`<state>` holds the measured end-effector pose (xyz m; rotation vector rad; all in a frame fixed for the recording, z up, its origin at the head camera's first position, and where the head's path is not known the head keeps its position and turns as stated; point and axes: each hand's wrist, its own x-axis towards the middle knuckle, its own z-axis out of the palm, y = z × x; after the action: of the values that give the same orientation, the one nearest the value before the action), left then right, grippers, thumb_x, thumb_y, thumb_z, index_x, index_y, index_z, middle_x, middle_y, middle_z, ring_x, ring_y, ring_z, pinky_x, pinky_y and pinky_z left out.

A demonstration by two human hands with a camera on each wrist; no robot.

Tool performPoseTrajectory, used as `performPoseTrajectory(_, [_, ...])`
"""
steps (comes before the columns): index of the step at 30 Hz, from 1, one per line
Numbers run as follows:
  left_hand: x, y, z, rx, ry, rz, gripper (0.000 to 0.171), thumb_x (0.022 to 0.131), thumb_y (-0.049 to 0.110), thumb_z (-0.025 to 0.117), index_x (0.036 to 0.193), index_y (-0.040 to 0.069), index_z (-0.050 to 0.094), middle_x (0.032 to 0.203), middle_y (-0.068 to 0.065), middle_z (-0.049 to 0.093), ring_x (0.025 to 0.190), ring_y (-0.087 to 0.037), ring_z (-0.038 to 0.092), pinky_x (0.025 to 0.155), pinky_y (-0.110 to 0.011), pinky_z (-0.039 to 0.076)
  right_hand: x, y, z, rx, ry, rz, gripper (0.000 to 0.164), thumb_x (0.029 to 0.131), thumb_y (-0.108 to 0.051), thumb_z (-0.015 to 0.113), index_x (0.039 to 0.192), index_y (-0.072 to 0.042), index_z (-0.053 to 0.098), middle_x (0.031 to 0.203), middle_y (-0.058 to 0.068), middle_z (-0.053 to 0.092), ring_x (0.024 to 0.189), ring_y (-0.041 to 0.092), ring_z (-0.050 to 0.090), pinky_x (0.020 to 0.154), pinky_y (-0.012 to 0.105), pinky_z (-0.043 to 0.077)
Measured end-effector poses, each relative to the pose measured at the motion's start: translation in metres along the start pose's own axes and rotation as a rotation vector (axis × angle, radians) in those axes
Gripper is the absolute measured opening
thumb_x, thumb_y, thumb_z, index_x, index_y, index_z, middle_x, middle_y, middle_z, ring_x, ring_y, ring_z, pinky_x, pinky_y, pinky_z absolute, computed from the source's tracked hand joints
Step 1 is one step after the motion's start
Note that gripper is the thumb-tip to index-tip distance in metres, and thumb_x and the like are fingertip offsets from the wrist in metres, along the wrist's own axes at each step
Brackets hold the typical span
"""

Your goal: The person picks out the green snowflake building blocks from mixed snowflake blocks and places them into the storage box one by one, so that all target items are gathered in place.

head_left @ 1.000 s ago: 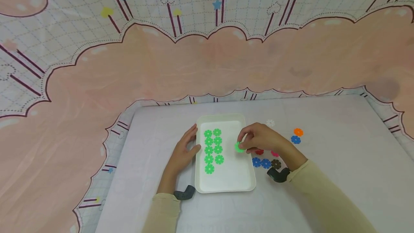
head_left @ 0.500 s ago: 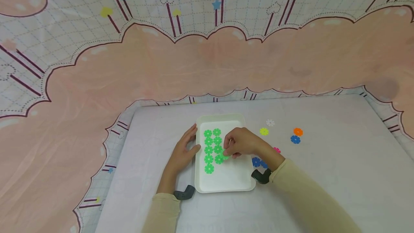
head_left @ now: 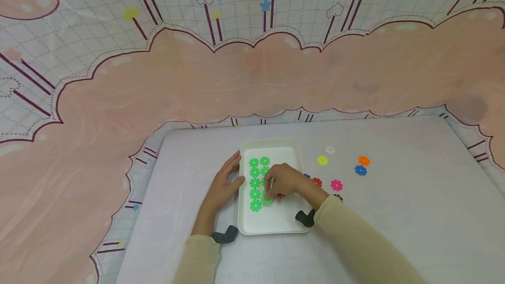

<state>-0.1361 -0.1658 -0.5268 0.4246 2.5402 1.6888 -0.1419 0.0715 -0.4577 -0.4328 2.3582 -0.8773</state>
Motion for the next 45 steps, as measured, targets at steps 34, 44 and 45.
performPoseTrajectory(34, [0.000, -0.004, 0.000, 0.008, -0.001, 0.016, 0.062, 0.095, 0.008, 0.067, 0.154, 0.011, 0.046, 0.166, 0.012, 0.033, 0.139, -0.028, 0.053, 0.124, -0.054, 0.029, 0.007, 0.006, 0.012, -0.084, -0.022, 0.049, 0.027, 0.072, -0.018, 0.093, 0.065, -0.014, 0.067, 0.058, 0.001, 0.067, 0.051, 0.014, 0.066, 0.057, 0.024, 0.052])
performPoseTrajectory(44, [0.000, -0.004, 0.000, 0.016, -0.005, 0.026, 0.062, 0.095, 0.008, 0.067, 0.154, 0.010, 0.045, 0.166, 0.011, 0.033, 0.139, -0.028, 0.053, 0.125, -0.054, 0.028, 0.007, 0.009, 0.013, -0.099, -0.030, 0.055, 0.028, 0.071, -0.019, 0.093, 0.064, -0.015, 0.067, 0.057, 0.001, 0.067, 0.051, 0.014, 0.067, 0.060, 0.025, 0.052])
performPoseTrajectory(45, [0.000, -0.004, -0.001, 0.017, -0.004, 0.028, 0.062, 0.095, 0.008, 0.067, 0.154, 0.010, 0.045, 0.166, 0.011, 0.033, 0.139, -0.028, 0.053, 0.125, -0.054, 0.028, 0.007, 0.009, 0.013, -0.099, -0.030, 0.052, 0.028, 0.071, -0.019, 0.093, 0.064, -0.015, 0.067, 0.057, 0.001, 0.067, 0.051, 0.014, 0.067, 0.060, 0.025, 0.052])
